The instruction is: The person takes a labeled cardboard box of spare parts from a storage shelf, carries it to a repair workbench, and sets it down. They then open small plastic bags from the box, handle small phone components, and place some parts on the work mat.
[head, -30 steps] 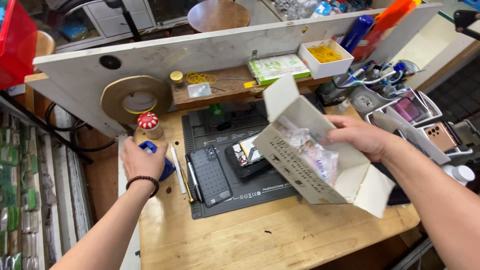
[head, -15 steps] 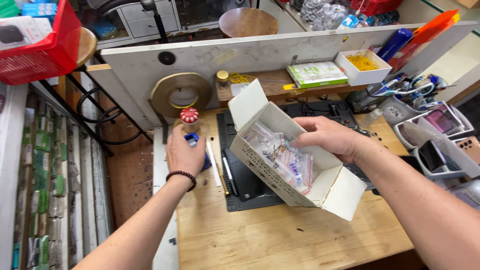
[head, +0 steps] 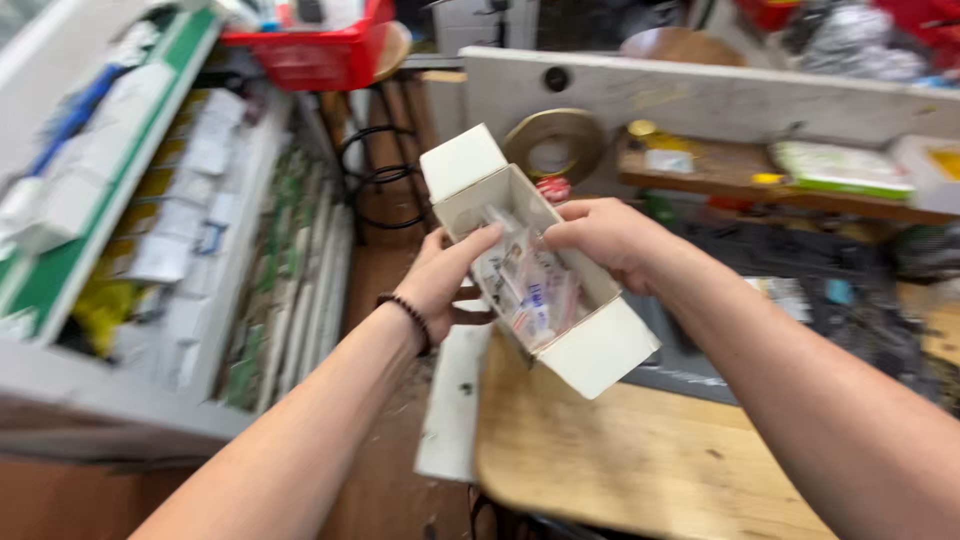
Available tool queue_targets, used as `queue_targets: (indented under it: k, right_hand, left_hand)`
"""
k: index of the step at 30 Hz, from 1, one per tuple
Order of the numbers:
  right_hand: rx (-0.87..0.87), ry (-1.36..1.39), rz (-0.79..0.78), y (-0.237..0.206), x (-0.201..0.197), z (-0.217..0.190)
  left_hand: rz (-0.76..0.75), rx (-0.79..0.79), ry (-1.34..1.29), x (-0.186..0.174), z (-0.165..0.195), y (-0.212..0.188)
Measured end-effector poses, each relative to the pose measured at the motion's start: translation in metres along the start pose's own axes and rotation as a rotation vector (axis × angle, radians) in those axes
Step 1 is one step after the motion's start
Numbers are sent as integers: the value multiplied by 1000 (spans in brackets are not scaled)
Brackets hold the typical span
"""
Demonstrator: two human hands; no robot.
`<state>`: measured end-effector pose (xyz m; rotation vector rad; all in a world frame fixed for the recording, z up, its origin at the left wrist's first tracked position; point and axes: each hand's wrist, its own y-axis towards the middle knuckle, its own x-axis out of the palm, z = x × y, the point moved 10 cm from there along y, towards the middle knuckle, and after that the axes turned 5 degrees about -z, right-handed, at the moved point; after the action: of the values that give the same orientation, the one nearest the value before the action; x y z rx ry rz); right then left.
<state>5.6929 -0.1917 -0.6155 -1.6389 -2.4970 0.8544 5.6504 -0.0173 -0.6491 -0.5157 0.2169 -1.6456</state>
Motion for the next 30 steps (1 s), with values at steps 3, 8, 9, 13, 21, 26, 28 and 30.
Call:
queue_targets:
  k: [3, 8, 9, 13, 21, 26, 28, 30]
  right_hand:
    - [-17, 58, -38, 6, 44, -16]
    - [-37, 29, -93, 15, 87, -32]
    - [-34, 36, -112, 18, 97, -31]
    - [-38, 57, -104, 17, 111, -26]
    - [146, -21, 33, -55, 102, 55]
    - [44, -514, 215, -86, 65, 80]
    - [60, -669, 303, -99, 41, 87]
    - [57, -619, 339, -108, 27, 99]
  left_hand:
    - [56, -42, -129, -41, -2, -21]
    - [65, -24, -144, -94, 0, -36]
    - [57, -37, -139, -102, -2, -39]
    - [-64, -51, -46, -114, 5, -38]
    - [-248, -205, 367, -93, -57, -28]
    - [-274, -108, 480, -41, -109, -16]
    - [-264, -66, 540, -21, -125, -15]
    - [-236, -75, 618, -16, -138, -19]
